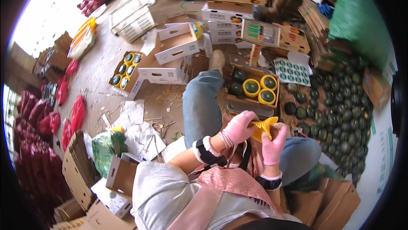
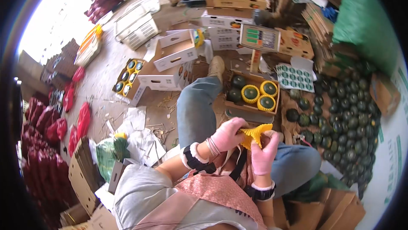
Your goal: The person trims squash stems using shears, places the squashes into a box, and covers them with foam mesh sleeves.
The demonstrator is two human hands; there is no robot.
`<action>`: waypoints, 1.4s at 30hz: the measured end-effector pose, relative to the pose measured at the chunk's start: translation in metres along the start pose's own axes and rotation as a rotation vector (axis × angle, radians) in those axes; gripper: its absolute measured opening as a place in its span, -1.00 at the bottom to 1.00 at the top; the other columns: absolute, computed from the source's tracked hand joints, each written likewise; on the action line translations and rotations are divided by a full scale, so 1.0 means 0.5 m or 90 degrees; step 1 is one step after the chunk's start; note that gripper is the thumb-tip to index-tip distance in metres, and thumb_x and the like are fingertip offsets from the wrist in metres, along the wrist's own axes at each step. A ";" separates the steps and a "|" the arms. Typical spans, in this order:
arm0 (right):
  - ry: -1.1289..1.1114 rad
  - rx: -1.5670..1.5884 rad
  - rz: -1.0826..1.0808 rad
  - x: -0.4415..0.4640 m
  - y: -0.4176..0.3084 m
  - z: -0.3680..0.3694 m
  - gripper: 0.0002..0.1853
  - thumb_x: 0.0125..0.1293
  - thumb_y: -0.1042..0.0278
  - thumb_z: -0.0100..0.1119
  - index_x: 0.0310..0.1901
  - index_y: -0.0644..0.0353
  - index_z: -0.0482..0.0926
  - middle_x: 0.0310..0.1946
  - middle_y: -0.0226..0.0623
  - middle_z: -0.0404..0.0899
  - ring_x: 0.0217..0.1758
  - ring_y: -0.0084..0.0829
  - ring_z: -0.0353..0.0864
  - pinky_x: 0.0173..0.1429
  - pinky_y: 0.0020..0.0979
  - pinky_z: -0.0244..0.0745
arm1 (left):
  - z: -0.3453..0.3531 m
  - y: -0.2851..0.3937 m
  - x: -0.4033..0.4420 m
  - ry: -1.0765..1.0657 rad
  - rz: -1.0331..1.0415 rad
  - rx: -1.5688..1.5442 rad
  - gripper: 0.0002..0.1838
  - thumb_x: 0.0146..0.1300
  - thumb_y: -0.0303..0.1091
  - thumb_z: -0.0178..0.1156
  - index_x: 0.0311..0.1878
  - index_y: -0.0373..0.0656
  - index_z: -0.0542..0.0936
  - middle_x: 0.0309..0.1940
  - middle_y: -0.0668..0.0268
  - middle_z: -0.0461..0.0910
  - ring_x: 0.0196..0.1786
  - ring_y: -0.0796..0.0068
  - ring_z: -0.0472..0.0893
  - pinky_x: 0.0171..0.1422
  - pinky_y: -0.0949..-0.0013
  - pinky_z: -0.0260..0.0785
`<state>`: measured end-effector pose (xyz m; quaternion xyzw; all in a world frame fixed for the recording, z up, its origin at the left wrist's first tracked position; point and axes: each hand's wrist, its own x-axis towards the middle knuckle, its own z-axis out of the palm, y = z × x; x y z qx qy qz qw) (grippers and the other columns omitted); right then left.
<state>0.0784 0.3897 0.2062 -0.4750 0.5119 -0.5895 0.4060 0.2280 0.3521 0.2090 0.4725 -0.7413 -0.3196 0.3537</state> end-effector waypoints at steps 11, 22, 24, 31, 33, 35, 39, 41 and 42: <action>-0.191 0.163 0.211 0.049 0.120 -0.100 -0.70 0.00 0.52 0.20 -0.14 0.28 0.58 -0.18 -0.25 0.62 -0.15 -0.36 0.61 0.01 -0.39 0.49 | -0.010 -0.080 0.029 -0.307 -0.228 -0.958 -0.68 0.26 -0.29 0.18 0.00 -0.26 0.51 -0.09 0.35 0.56 0.01 0.54 0.51 0.18 0.42 0.30; -0.129 0.392 0.452 0.153 0.131 0.020 -0.74 0.11 0.48 0.17 -0.14 0.26 0.47 -0.09 -0.36 0.48 -0.02 -0.52 0.46 0.08 -0.51 0.37 | 0.029 -0.138 0.112 0.089 0.056 -0.140 -0.81 -0.01 -0.56 0.29 -0.27 -0.19 0.57 -0.37 0.21 0.47 -0.29 0.23 0.48 -0.12 0.36 0.38; -0.201 0.276 0.386 0.177 0.155 0.015 -0.83 0.10 0.52 0.14 -0.23 0.25 0.49 -0.16 -0.38 0.49 -0.09 -0.54 0.46 0.02 -0.52 0.36 | 0.042 -0.168 0.109 0.028 0.001 -0.285 -0.82 0.10 -0.46 0.28 -0.21 -0.19 0.54 -0.37 0.26 0.47 -0.29 0.36 0.47 -0.11 0.37 0.34; -0.240 0.597 0.626 0.256 0.150 0.010 -0.76 0.00 0.41 0.09 -0.26 0.30 0.46 -0.30 -0.22 0.56 -0.23 -0.38 0.55 -0.06 -0.41 0.45 | -0.048 -0.282 0.131 -0.485 -0.372 -0.789 -0.71 0.28 -0.34 0.14 0.00 -0.32 0.50 -0.11 0.32 0.57 -0.01 0.55 0.49 0.16 0.41 0.30; -0.474 0.341 0.573 0.294 0.138 0.023 -0.62 0.20 0.26 0.05 -0.01 0.34 0.50 -0.16 -0.24 0.59 -0.03 -0.34 0.53 0.17 -0.38 0.34 | -0.059 -0.287 0.182 -0.164 -0.439 -0.897 -0.77 0.31 -0.29 0.06 -0.13 -0.27 0.49 -0.22 0.26 0.57 -0.11 0.44 0.54 0.11 0.34 0.36; -0.584 -0.012 0.490 0.342 0.187 0.037 -0.54 0.31 0.06 0.05 0.04 0.31 0.50 -0.10 -0.22 0.58 0.07 -0.36 0.50 0.23 -0.41 0.30 | -0.022 -0.294 0.211 0.070 -0.525 -1.080 -0.74 0.34 -0.21 -0.03 -0.15 -0.24 0.46 -0.24 0.19 0.56 -0.14 0.32 0.55 0.04 0.26 0.42; -0.408 0.412 0.590 0.537 0.273 0.074 -0.69 0.39 0.17 -0.04 0.01 0.20 0.45 -0.25 -0.26 0.61 -0.46 -0.51 0.60 -0.63 -0.60 0.40 | 0.015 -0.366 0.259 -0.019 -0.545 -0.900 -0.69 0.30 -0.27 0.07 -0.01 -0.28 0.46 -0.15 0.23 0.57 -0.08 0.43 0.56 -0.03 0.41 0.43; -0.301 0.324 0.589 0.589 0.331 0.136 -0.73 0.38 0.16 -0.02 -0.07 0.14 0.49 -0.31 -0.38 0.61 -0.51 -0.62 0.53 -0.65 -0.67 0.30 | 0.044 -0.440 0.298 0.019 -0.559 -0.669 -0.76 0.27 -0.29 0.14 -0.13 -0.28 0.50 -0.26 0.27 0.59 -0.20 0.54 0.56 -0.16 0.48 0.40; -0.314 0.127 0.546 0.617 0.364 0.153 -0.73 0.35 0.15 0.00 -0.13 0.17 0.51 -0.39 -0.25 0.62 -0.44 -0.43 0.59 -0.56 -0.48 0.38 | 0.059 -0.481 0.320 0.068 -0.538 -0.479 -0.79 0.27 -0.29 0.14 -0.22 -0.27 0.52 -0.34 0.28 0.60 -0.26 0.56 0.55 -0.24 0.47 0.38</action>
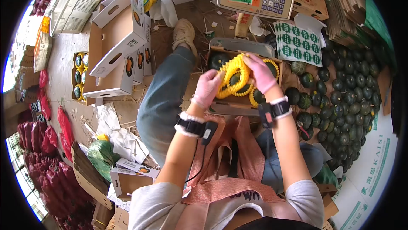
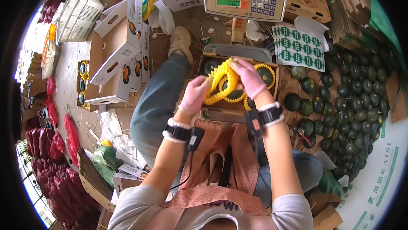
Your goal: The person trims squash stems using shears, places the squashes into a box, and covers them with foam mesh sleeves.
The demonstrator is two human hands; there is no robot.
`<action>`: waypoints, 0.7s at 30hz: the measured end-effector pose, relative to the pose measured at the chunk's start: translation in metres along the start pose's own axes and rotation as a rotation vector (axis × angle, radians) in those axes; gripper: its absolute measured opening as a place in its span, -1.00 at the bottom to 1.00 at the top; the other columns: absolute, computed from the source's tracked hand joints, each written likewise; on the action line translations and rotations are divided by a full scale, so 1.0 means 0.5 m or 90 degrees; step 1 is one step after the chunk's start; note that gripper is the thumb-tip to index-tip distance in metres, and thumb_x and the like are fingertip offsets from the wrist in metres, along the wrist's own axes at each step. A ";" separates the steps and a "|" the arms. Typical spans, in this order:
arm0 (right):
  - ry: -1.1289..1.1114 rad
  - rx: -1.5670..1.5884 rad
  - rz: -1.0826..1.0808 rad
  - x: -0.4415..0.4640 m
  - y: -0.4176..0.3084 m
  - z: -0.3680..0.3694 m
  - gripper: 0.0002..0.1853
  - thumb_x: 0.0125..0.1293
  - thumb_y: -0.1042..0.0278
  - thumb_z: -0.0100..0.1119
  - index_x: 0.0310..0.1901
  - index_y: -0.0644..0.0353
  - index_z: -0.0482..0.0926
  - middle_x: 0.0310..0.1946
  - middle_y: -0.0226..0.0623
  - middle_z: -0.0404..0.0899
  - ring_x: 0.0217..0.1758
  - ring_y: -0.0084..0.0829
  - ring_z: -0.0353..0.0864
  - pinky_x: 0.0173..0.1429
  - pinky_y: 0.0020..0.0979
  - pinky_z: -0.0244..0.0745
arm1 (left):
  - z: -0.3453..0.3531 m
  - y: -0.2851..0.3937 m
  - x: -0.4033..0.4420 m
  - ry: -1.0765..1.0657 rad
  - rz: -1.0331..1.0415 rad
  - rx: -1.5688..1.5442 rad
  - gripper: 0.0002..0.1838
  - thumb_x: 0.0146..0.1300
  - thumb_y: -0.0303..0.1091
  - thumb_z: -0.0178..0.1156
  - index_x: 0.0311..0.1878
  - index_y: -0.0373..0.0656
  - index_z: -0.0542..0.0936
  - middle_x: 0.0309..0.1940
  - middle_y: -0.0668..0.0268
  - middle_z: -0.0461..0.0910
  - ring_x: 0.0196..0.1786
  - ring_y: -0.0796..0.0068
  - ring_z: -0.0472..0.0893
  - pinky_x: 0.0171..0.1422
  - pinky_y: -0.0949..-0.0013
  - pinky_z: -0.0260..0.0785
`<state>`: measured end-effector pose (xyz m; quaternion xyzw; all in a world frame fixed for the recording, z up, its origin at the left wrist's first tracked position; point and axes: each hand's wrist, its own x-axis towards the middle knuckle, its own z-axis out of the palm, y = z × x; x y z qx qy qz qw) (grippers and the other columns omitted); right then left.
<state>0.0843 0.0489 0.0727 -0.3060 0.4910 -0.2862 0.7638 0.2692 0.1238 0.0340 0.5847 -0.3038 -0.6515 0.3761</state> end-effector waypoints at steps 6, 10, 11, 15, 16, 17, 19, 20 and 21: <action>0.064 -0.659 -0.139 0.188 0.101 0.002 -0.70 0.34 0.15 -0.03 -0.01 0.13 0.45 -0.19 0.13 0.52 -0.08 0.12 0.47 -0.07 -0.19 0.44 | 0.033 -0.029 0.101 0.404 0.033 0.349 -0.73 0.26 -0.23 0.09 -0.11 -0.23 0.48 -0.26 -0.06 0.57 -0.17 -0.07 0.55 -0.11 0.18 0.38; 0.053 -0.449 -0.200 0.209 0.141 -0.007 -0.68 0.36 0.19 -0.02 0.01 0.23 0.42 -0.07 0.11 0.50 0.04 0.05 0.46 0.02 -0.24 0.40 | 0.046 -0.066 0.138 0.464 0.127 0.180 -0.74 0.27 -0.25 0.09 -0.08 -0.21 0.49 -0.26 -0.02 0.58 -0.23 0.08 0.56 -0.11 0.24 0.39; 0.049 -0.433 -0.210 0.198 0.134 -0.008 -0.67 0.36 0.20 -0.02 0.02 0.25 0.41 -0.06 0.10 0.50 0.04 0.04 0.47 0.03 -0.25 0.39 | 0.049 -0.063 0.134 0.456 0.146 0.207 -0.79 0.31 -0.28 0.06 -0.10 -0.21 0.48 -0.34 0.15 0.57 -0.31 0.37 0.52 -0.18 0.38 0.37; 0.152 -0.478 -0.418 0.039 0.087 -0.001 -0.73 0.34 0.28 0.05 -0.04 0.27 0.42 -0.24 0.05 0.52 -0.16 0.00 0.51 -0.07 -0.27 0.42 | 0.079 -0.004 0.032 0.280 0.250 0.029 -0.84 0.35 -0.35 0.04 -0.11 -0.22 0.44 -0.41 0.29 0.47 -0.36 0.55 0.41 -0.24 0.44 0.35; 0.188 -0.466 -0.396 -0.011 0.082 0.001 -0.76 0.33 0.30 0.06 -0.07 0.26 0.44 -0.27 0.02 0.51 -0.18 -0.01 0.51 -0.11 -0.25 0.43 | 0.081 -0.009 0.012 0.237 0.259 0.047 -0.85 0.33 -0.37 0.07 -0.12 -0.22 0.43 -0.43 0.31 0.45 -0.38 0.52 0.39 -0.26 0.44 0.34; 0.232 -0.474 -0.414 -0.028 0.113 -0.016 -0.77 0.33 0.31 0.06 -0.09 0.27 0.44 -0.26 0.01 0.52 -0.18 -0.01 0.51 -0.11 -0.26 0.43 | 0.080 -0.032 0.006 0.193 0.253 0.095 -0.85 0.33 -0.37 0.08 -0.12 -0.22 0.43 -0.42 0.32 0.44 -0.38 0.53 0.37 -0.26 0.43 0.33; 0.322 -0.509 -0.449 -0.030 0.201 -0.053 -0.79 0.34 0.32 0.04 -0.13 0.30 0.45 -0.26 -0.01 0.53 -0.19 -0.01 0.53 -0.12 -0.29 0.44 | 0.068 -0.091 0.010 0.054 0.144 0.180 -0.79 0.32 -0.35 0.09 -0.06 -0.24 0.44 -0.31 0.32 0.48 -0.29 0.53 0.41 -0.16 0.44 0.35; 0.342 -0.430 -0.426 -0.037 0.207 -0.054 -0.80 0.35 0.33 0.03 -0.14 0.30 0.45 -0.27 -0.01 0.54 -0.19 -0.01 0.53 -0.12 -0.31 0.45 | 0.077 -0.096 0.015 0.041 0.195 0.141 -0.79 0.34 -0.36 0.07 -0.04 -0.25 0.43 -0.29 0.35 0.47 -0.25 0.57 0.40 -0.12 0.48 0.34; 0.348 -0.409 -0.447 -0.038 0.209 -0.058 -0.81 0.35 0.33 0.02 -0.15 0.29 0.45 -0.28 -0.01 0.54 -0.20 0.00 0.53 -0.13 -0.31 0.45 | 0.087 -0.101 0.021 0.029 0.246 0.101 -0.79 0.36 -0.37 0.04 -0.02 -0.25 0.43 -0.27 0.38 0.46 -0.21 0.61 0.39 -0.08 0.51 0.32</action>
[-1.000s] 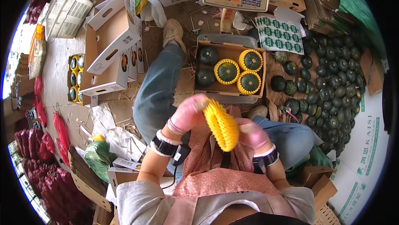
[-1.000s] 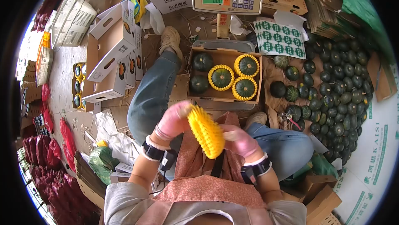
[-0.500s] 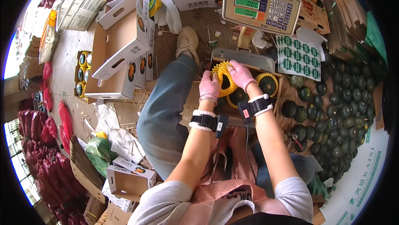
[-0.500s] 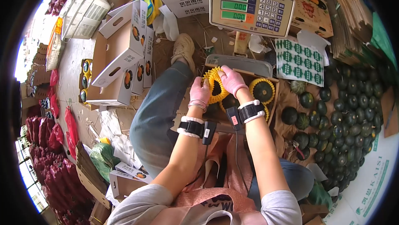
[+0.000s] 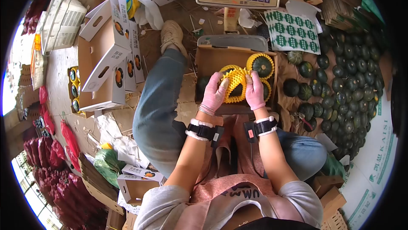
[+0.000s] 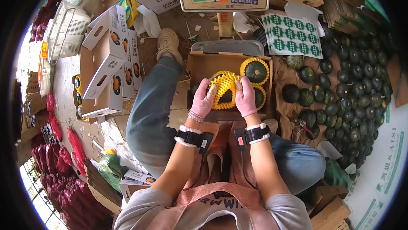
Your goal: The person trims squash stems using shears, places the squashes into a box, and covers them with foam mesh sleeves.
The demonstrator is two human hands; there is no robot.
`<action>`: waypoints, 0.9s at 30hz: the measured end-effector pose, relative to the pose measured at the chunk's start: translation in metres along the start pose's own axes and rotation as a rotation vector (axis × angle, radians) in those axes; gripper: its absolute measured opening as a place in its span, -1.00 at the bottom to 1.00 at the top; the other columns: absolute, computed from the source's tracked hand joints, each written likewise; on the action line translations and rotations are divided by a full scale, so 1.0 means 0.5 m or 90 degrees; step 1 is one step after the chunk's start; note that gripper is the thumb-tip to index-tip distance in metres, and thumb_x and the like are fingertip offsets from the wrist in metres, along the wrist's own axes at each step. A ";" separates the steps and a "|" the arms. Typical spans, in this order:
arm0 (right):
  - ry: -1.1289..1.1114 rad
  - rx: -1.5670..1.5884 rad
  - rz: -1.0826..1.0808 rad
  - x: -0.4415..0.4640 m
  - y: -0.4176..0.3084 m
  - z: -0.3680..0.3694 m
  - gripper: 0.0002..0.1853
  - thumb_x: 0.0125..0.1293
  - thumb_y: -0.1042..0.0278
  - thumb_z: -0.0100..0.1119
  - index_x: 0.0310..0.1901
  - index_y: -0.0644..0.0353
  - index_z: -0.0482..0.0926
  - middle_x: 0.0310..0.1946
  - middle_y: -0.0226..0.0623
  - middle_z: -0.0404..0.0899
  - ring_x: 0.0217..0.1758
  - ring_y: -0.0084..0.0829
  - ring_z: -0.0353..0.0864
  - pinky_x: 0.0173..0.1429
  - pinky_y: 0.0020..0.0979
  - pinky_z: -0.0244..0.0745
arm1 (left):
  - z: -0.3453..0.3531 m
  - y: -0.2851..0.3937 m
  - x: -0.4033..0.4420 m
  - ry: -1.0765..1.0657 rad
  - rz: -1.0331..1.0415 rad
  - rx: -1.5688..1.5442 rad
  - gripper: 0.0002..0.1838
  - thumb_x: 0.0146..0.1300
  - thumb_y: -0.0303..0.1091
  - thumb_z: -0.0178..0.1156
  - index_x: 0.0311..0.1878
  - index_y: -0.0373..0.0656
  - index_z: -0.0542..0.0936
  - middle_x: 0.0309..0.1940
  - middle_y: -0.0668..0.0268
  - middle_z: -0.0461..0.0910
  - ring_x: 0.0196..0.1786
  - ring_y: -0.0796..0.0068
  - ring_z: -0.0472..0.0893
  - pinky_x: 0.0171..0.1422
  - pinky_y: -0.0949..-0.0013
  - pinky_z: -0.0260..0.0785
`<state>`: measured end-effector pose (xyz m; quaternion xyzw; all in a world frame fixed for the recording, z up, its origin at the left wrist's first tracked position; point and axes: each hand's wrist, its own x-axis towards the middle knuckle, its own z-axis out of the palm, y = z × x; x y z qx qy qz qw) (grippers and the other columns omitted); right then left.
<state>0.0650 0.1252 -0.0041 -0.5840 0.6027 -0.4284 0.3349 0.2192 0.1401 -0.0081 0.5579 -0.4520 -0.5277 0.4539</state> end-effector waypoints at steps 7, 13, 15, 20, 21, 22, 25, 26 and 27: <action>0.096 0.005 0.057 0.027 0.016 0.027 -0.82 0.32 0.31 0.09 -0.27 0.28 0.47 -0.42 -0.03 0.51 -0.38 -0.14 0.52 -0.26 -0.34 0.43 | -0.014 0.000 0.045 0.090 0.030 0.068 -0.91 0.32 -0.43 0.10 -0.22 -0.25 0.45 -0.43 0.42 0.42 -0.31 0.68 0.33 -0.19 0.56 0.29; 0.066 -0.069 0.086 0.041 0.035 0.026 -0.76 0.31 0.23 0.09 -0.28 0.27 0.44 -0.41 0.04 0.52 -0.39 0.01 0.48 -0.27 -0.26 0.43 | -0.032 -0.022 0.100 0.054 -0.075 0.097 -0.83 0.25 -0.34 0.19 -0.25 -0.25 0.50 -0.45 0.24 0.55 -0.39 0.47 0.50 -0.27 0.40 0.37; 0.044 -0.196 0.122 0.046 0.010 0.014 -0.74 0.32 0.17 0.05 -0.25 0.23 0.40 -0.41 0.03 0.53 -0.33 0.06 0.50 -0.29 -0.18 0.43 | -0.021 -0.014 0.100 0.127 0.020 0.368 -0.86 0.25 -0.35 0.16 -0.19 -0.18 0.47 -0.42 0.08 0.58 -0.35 0.09 0.58 -0.28 0.26 0.41; 0.065 -0.257 0.245 0.040 -0.023 0.013 -0.78 0.34 0.18 -0.01 -0.20 0.14 0.32 -0.35 -0.02 0.55 -0.30 0.07 0.53 -0.31 -0.08 0.43 | -0.017 0.017 0.082 0.160 -0.027 0.296 -0.72 0.18 -0.32 0.21 -0.06 -0.10 0.46 -0.22 0.02 0.55 -0.13 -0.02 0.55 -0.10 0.14 0.43; 0.098 -0.196 0.193 0.025 -0.021 0.010 -0.81 0.34 0.22 -0.02 -0.20 0.15 0.33 -0.34 -0.03 0.54 -0.29 0.07 0.53 -0.29 -0.08 0.43 | -0.016 0.043 0.064 0.115 0.062 0.329 -0.68 0.17 -0.31 0.22 -0.01 -0.09 0.46 -0.14 0.01 0.51 -0.08 -0.02 0.53 -0.04 0.14 0.42; 0.128 -0.136 0.141 0.012 -0.026 0.006 -0.84 0.34 0.25 -0.02 -0.20 0.15 0.34 -0.32 -0.03 0.53 -0.28 0.06 0.52 -0.28 -0.09 0.44 | -0.017 0.078 0.043 0.071 0.150 0.360 -0.63 0.16 -0.30 0.23 0.04 -0.07 0.46 -0.06 0.00 0.47 -0.03 -0.02 0.51 0.01 0.15 0.40; -0.003 -0.277 -0.039 -0.028 -0.052 -0.003 -0.77 0.25 0.49 -0.02 -0.05 0.08 0.43 -0.21 -0.06 0.45 -0.16 0.03 0.49 -0.18 -0.10 0.45 | -0.036 0.069 0.018 -0.087 0.207 0.429 -0.42 0.07 -0.25 0.32 0.20 -0.05 0.42 0.13 -0.02 0.34 0.10 -0.02 0.44 0.17 0.19 0.35; -0.008 -0.270 -0.012 -0.030 -0.052 -0.001 -0.69 0.21 0.52 -0.02 0.00 0.03 0.44 -0.17 -0.06 0.43 -0.15 0.04 0.50 -0.16 -0.09 0.46 | -0.039 0.064 0.020 -0.105 0.187 0.397 -0.40 0.04 -0.25 0.34 0.19 -0.06 0.42 0.12 -0.02 0.35 0.11 -0.02 0.44 0.18 0.20 0.34; -0.009 -0.269 0.012 -0.033 -0.054 0.003 -0.67 0.21 0.54 -0.02 0.02 0.03 0.44 -0.16 -0.06 0.44 -0.13 0.04 0.49 -0.14 -0.09 0.46 | -0.042 0.061 0.027 -0.121 0.170 0.365 -0.38 0.02 -0.24 0.36 0.19 -0.08 0.42 0.11 -0.02 0.36 0.11 -0.02 0.44 0.18 0.20 0.34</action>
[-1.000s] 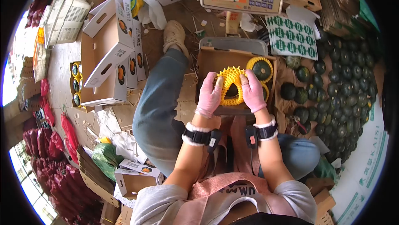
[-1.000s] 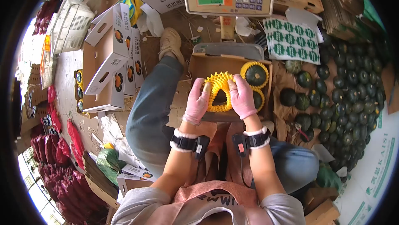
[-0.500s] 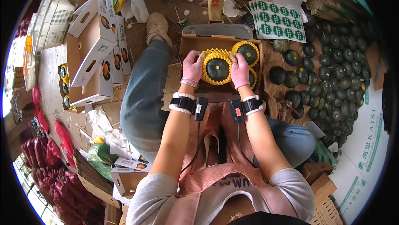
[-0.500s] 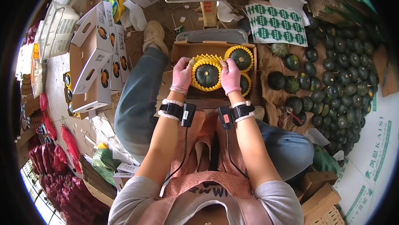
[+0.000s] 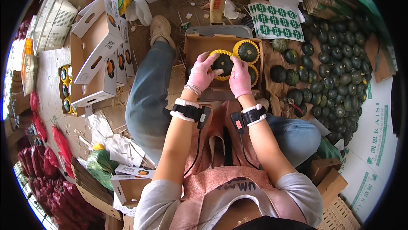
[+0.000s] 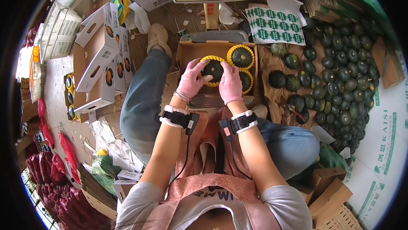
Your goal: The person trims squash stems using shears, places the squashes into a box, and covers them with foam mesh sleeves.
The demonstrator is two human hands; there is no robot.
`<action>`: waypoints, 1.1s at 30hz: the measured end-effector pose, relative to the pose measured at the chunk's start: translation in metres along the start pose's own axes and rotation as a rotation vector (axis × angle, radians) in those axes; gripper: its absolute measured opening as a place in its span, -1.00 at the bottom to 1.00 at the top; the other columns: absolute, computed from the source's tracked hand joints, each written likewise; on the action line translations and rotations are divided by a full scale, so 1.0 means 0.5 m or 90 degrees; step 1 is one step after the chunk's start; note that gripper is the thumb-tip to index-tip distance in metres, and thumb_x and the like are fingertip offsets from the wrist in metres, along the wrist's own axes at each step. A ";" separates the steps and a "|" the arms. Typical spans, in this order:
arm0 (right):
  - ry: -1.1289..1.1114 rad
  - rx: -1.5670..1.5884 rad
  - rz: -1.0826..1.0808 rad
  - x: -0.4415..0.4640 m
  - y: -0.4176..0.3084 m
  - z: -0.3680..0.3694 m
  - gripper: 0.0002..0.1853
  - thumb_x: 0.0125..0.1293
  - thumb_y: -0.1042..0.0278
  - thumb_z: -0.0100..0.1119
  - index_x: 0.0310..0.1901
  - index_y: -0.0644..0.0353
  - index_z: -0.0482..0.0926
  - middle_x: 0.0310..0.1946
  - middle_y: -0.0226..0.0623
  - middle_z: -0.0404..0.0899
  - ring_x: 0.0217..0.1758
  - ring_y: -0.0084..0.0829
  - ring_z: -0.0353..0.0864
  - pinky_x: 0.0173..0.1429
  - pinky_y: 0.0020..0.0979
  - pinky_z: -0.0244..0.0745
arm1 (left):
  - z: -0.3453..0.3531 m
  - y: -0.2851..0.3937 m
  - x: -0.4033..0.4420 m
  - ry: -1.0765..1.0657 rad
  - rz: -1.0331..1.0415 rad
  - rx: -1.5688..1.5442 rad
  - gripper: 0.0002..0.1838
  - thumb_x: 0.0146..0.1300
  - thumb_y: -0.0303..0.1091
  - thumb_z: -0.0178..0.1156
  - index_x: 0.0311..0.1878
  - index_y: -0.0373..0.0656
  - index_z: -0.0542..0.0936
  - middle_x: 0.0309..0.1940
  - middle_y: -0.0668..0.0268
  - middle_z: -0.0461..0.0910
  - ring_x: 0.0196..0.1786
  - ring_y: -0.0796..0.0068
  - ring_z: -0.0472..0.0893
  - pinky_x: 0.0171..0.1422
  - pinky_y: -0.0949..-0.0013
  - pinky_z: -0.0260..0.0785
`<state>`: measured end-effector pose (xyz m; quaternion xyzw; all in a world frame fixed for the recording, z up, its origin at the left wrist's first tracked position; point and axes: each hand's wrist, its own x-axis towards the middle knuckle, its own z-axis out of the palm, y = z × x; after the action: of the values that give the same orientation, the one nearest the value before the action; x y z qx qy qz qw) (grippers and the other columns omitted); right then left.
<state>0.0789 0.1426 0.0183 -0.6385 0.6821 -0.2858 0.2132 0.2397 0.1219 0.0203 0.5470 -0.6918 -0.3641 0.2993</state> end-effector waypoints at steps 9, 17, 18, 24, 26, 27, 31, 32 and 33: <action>0.075 0.087 -0.040 -0.008 0.047 0.041 -0.60 0.23 0.58 -0.07 0.11 0.10 0.45 -0.01 -0.03 0.45 -0.03 -0.02 0.51 0.07 -0.27 0.43 | -0.007 -0.005 0.008 -0.060 -0.040 -0.099 -0.13 -0.22 -0.38 0.48 0.26 -0.17 0.32 0.16 0.03 0.34 0.21 0.06 0.38 0.29 0.27 0.27; -0.080 0.095 -0.044 0.047 -0.075 -0.033 0.13 -0.24 -0.09 0.51 0.33 0.05 0.00 0.12 0.21 0.29 0.22 0.14 0.29 0.24 -0.15 0.30 | -0.023 0.043 -0.044 0.087 -0.020 -0.572 0.09 0.05 0.44 0.03 0.42 -0.23 -0.01 0.31 -0.01 0.21 0.33 0.24 0.25 0.35 0.32 0.12; -0.122 0.107 -0.026 0.064 -0.091 -0.028 0.17 -0.34 -0.09 0.55 0.31 0.05 0.03 0.09 0.18 0.31 0.20 0.15 0.30 0.24 -0.14 0.30 | -0.028 0.053 -0.052 0.117 -0.042 -0.668 0.08 0.08 0.46 -0.04 0.42 -0.22 -0.03 0.31 -0.01 0.21 0.34 0.26 0.24 0.35 0.33 0.11; 0.051 0.062 -0.175 0.128 -0.135 0.103 -0.08 -0.37 0.06 0.48 0.15 -0.11 0.23 -0.06 -0.05 0.37 0.06 -0.03 0.35 0.10 -0.04 0.28 | -0.018 -0.044 -0.100 0.332 -0.223 -0.021 -0.36 0.20 -0.32 0.17 0.34 -0.09 0.21 0.10 0.05 0.40 0.12 0.12 0.42 0.18 0.18 0.28; 0.023 -0.030 -0.152 0.128 -0.123 0.139 -0.11 -0.37 0.05 0.45 0.14 -0.16 0.26 -0.05 -0.05 0.36 0.06 -0.03 0.33 0.08 -0.03 0.24 | 0.027 -0.087 -0.107 0.301 -0.213 -0.023 -0.47 0.23 -0.41 0.06 0.29 -0.11 0.29 0.07 0.01 0.40 0.09 0.02 0.43 0.21 0.16 0.27; -0.080 -0.140 -0.101 0.128 -0.135 0.129 -0.13 -0.36 0.04 0.44 0.14 -0.19 0.28 -0.04 -0.05 0.34 0.05 -0.04 0.34 0.07 -0.04 0.22 | 0.048 -0.111 -0.110 0.343 -0.190 -0.052 -0.51 0.23 -0.42 0.06 0.26 -0.15 0.34 0.05 0.05 0.43 0.07 0.08 0.44 0.20 0.18 0.28; -0.274 -0.296 0.120 0.145 -0.167 0.149 -0.14 -0.29 -0.02 0.41 0.19 -0.30 0.28 0.03 -0.04 0.29 0.08 -0.05 0.31 0.07 -0.05 0.19 | 0.078 -0.149 -0.101 0.406 -0.299 -0.686 -0.63 0.20 -0.43 0.09 0.10 -0.20 0.49 0.02 0.24 0.51 0.04 0.35 0.49 0.16 0.23 0.34; -0.282 -0.315 0.146 0.148 -0.163 0.168 -0.12 -0.27 -0.05 0.41 0.22 -0.31 0.27 0.06 -0.01 0.29 0.11 -0.03 0.30 0.09 -0.03 0.18 | 0.070 -0.155 -0.090 0.400 -0.387 -0.949 -0.65 0.20 -0.41 0.10 0.08 -0.19 0.50 0.02 0.27 0.50 0.05 0.38 0.49 0.15 0.25 0.36; -0.292 -0.335 0.141 0.152 -0.173 0.165 -0.12 -0.23 -0.09 0.40 0.24 -0.28 0.25 0.08 0.04 0.28 0.14 0.03 0.27 0.11 0.02 0.17 | 0.065 -0.155 -0.084 0.372 -0.391 -0.989 -0.66 0.22 -0.39 0.08 0.07 -0.19 0.51 0.03 0.26 0.49 0.04 0.37 0.49 0.15 0.25 0.36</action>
<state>0.1906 0.0555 0.0195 -0.6412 0.7318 0.0748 0.2185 0.2644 0.1578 -0.0626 0.4219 0.0323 -0.6410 0.6404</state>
